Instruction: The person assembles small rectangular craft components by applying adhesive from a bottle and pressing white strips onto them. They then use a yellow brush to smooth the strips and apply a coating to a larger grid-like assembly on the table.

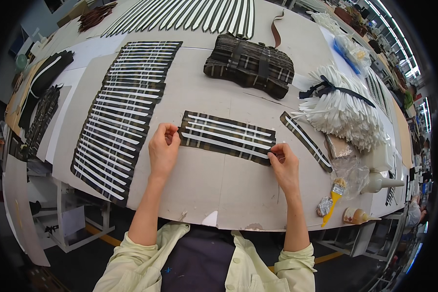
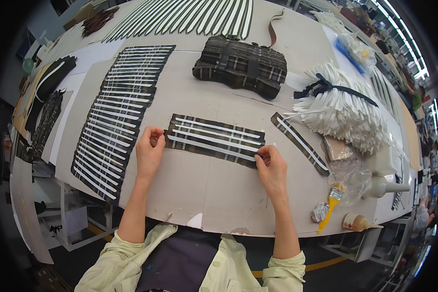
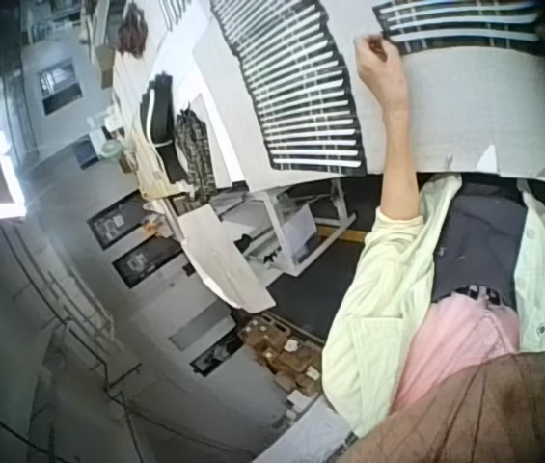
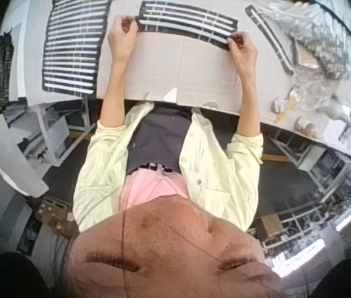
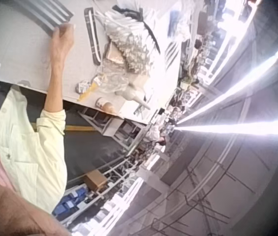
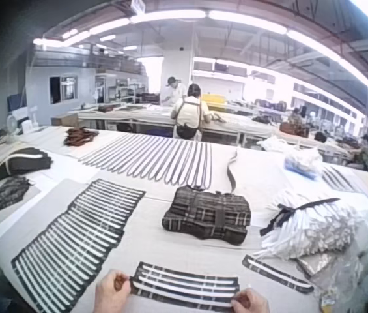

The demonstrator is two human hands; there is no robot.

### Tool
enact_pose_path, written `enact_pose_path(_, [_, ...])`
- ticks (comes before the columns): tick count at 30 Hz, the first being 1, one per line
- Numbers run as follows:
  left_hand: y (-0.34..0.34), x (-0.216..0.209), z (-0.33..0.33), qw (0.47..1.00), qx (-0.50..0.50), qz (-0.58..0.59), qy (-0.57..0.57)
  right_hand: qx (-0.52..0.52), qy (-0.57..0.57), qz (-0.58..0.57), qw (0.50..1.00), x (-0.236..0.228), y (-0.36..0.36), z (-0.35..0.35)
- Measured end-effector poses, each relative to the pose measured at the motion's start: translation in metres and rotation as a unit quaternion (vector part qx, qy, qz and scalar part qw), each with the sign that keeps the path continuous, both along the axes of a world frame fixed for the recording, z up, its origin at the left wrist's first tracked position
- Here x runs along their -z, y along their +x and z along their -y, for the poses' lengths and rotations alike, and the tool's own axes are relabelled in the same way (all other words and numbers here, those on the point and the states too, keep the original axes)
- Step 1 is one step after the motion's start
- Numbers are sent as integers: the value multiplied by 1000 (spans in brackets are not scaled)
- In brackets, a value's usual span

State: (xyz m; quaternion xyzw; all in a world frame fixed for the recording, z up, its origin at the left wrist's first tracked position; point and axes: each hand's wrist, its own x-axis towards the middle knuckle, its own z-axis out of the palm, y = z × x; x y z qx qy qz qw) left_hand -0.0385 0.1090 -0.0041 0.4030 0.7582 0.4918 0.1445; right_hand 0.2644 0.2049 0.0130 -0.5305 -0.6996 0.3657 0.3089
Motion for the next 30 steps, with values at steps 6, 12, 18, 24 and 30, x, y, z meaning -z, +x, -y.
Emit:
enact_pose_path(6, [1,9,-5,998,-3,-62,14,9,24,19,999,5,-2,-5])
enact_pose_path(12, [2,12,-7,996,-12,-83,14,10,29,31,999,10,-3,-8])
enact_pose_path(18, [3,16,-8,993,-14,-113,14,8,53,49,997,16,-2,-9])
enact_pose_path(24, [7,19,-8,987,-18,-160,19,15,70,34,997,15,0,-7])
enact_pose_path(30, [6,20,-6,986,-15,-164,24,16,59,-5,998,16,14,-7])
